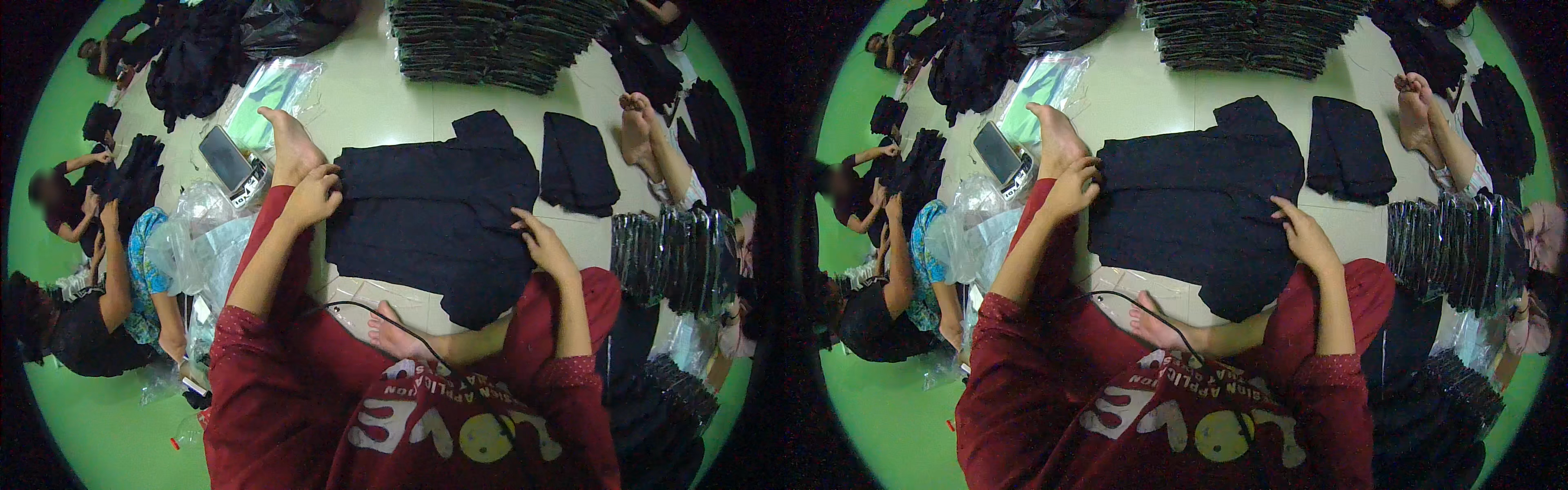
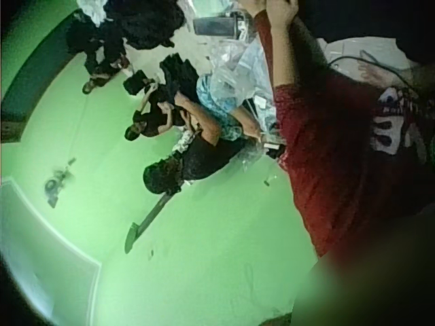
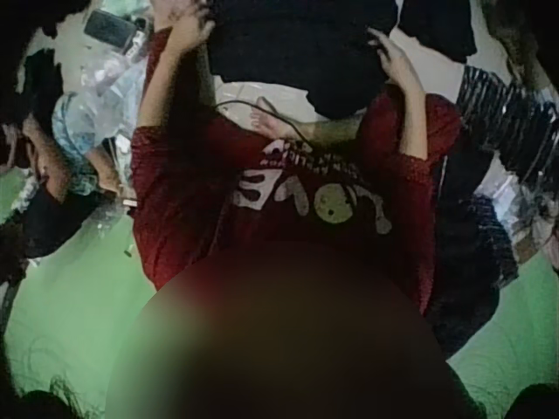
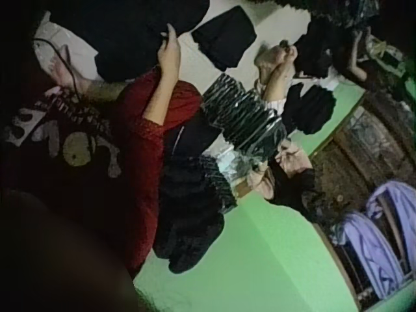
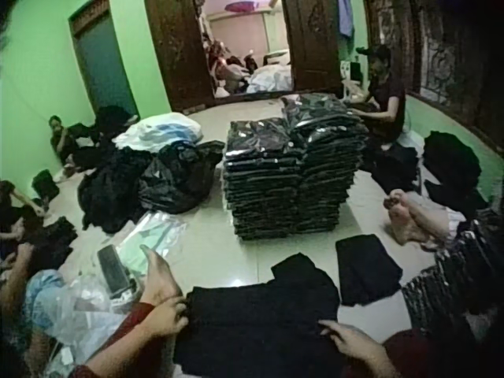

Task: The person sits on the floor and folds black garments, then places them into clear plastic bags. They stack the packaged items into a pile and continue folding and bagging more garments. Other people are visible in the background performing similar tasks.

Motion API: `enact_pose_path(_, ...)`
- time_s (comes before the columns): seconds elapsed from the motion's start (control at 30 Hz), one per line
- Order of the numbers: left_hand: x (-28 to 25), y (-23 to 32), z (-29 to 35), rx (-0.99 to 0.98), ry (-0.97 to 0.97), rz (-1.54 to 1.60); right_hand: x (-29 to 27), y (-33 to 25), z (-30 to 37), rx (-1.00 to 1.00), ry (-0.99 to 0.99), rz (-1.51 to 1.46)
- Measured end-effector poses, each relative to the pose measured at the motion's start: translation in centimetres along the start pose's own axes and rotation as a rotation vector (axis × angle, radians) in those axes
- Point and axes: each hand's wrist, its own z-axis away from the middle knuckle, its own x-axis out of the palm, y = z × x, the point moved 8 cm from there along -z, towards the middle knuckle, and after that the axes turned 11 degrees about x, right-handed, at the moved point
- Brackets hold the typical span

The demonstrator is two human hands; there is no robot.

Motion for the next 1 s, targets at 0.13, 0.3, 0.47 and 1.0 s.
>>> enact_pose_path(0.13, 1.1, -1.3, -0.5, -0.199, 0.024, 0.129, 1.0, 0.6, 1.4, 0.057, -0.036, 0.000)
enact_pose_path(0.3, 1.9, -2.9, 0.8, -0.414, -0.042, 0.349, 1.9, 0.3, 3.2, -0.020, 0.003, 0.063)
enact_pose_path(0.47, 3.5, -2.2, 2.9, -0.485, 0.408, 0.622, 1.0, 0.5, 4.0, -0.008, 0.000, -0.016)
enact_pose_path(1.0, 4.9, 20.1, -14.2, -0.470, 0.331, 0.836, -7.2, 6.8, 5.3, 0.041, 0.172, -0.555)
